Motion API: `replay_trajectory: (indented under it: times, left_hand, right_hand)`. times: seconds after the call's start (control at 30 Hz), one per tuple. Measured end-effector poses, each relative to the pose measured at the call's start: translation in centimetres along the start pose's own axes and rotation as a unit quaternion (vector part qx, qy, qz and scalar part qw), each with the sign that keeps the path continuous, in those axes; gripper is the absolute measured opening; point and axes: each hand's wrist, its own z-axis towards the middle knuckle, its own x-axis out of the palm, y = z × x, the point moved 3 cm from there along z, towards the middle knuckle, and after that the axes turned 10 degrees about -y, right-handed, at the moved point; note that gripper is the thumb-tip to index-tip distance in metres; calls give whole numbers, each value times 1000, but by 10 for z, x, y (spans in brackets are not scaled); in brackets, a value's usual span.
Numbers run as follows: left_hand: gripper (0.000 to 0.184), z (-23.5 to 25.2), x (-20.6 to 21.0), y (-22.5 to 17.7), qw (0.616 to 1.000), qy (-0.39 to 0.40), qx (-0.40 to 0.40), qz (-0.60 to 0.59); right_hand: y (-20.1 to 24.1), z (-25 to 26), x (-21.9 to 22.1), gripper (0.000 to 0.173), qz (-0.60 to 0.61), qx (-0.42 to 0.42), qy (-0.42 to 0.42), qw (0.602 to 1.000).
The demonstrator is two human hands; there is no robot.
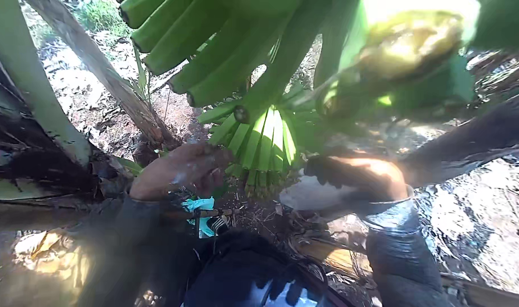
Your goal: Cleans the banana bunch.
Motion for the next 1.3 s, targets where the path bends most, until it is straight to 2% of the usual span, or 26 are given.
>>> replay_trajectory:
  times: [0.03, 0.1, 0.17, 0.2, 0.23, 0.27, 0.3, 0.37, 0.43, 0.47, 0.53, 0.57, 0.6, 0.63, 0.7, 0.73, 0.8, 0.83, 0.9, 0.93, 1.0, 1.03, 1.1, 1.2, 1.23, 1.3]
  left_hand:
    - [36, -4, 6, -1, 999, -35, 6, -7]
    - [47, -7, 8, 0, 996, -87, 18, -22]
    - [49, -8, 1, 8, 990, -118, 43, -57]
    - [46, -8, -4, 15, 987, -130, 62, -73]
    - [39, -8, -7, 21, 984, -141, 79, -80]
    - [27, -9, -8, 27, 980, -160, 95, -78]
    - [13, -11, -7, 30, 973, -191, 109, -70]
    - [35, -14, 0, 28, 952, -261, 149, -53]
    - [37, -12, 8, 23, 927, -302, 219, -42]
    - [28, -9, 10, 21, 912, -314, 261, -30]
    - [15, -4, 14, 23, 899, -313, 306, -2]
    - [13, -3, 16, 26, 905, -303, 298, 3]
    - [13, -3, 18, 29, 916, -292, 274, 0]
    - [14, -3, 21, 34, 929, -283, 238, -6]
    - [27, 4, 25, 53, 948, -273, 163, 13]
    - [32, 10, 24, 67, 953, -273, 127, 36]
    - [38, 25, 22, 95, 959, -267, 68, 60]
    - [43, 33, 23, 106, 965, -256, 28, 46]
    - [51, 44, 33, 119, 977, -202, -61, -11]
    - [54, 47, 43, 119, 980, -168, -97, -42]
    - [55, 51, 69, 117, 983, -123, -110, -81]
    - [53, 54, 83, 117, 985, -111, -98, -91]
    - [41, 59, 102, 122, 989, -106, -58, -87]
    - [33, 58, 93, 130, 997, -44, -52, -35]
    - [31, 53, 85, 130, 998, -15, -50, -24]
    - [28, 42, 69, 129, 999, 37, -31, -20]
  right_hand:
    - [-1, 1, 6, 21, 106, -9, 59, 993]
    - [6, -3, 29, 25, 337, -6, 97, 936]
    - [15, -1, 60, 56, 503, -10, 120, 856]
    - [21, 1, 75, 62, 566, -13, 136, 813]
    - [26, 3, 88, 57, 613, -20, 140, 777]
    - [32, 4, 96, 42, 648, -23, 132, 750]
    - [37, 4, 100, 23, 660, -17, 118, 742]
    - [33, 4, 99, 6, 627, -23, 96, 773]
    - [20, 4, 97, 8, 591, -44, 90, 801]
    - [16, 3, 97, 12, 600, -53, 95, 793]
    - [17, 4, 96, 35, 659, -61, 113, 741]
    - [22, 5, 95, 45, 678, -66, 119, 723]
    - [28, 6, 93, 47, 694, -64, 112, 709]
    - [34, 7, 91, 37, 707, -48, 83, 701]
    - [43, 9, 90, 7, 701, -13, 24, 713]
    - [40, 9, 91, 3, 677, -12, 9, 736]
    - [30, 3, 91, 9, 589, -49, -17, 806]
    - [25, -3, 89, 13, 510, -64, -52, 856]
    - [15, -17, 85, 15, 274, -55, -166, 946]
    - [11, -22, 86, 33, 176, -40, -206, 962]
    - [8, -22, 96, 83, 44, -16, -245, 968]
    - [9, -17, 105, 102, -2, -9, -262, 965]
    - [12, -2, 125, 122, -54, -5, -285, 957]
    - [-2, 21, 144, 114, -62, 14, -316, 947]
    - [-8, 21, 144, 104, -50, 36, -318, 946]
    - [-18, 20, 135, 69, -67, 101, -295, 948]
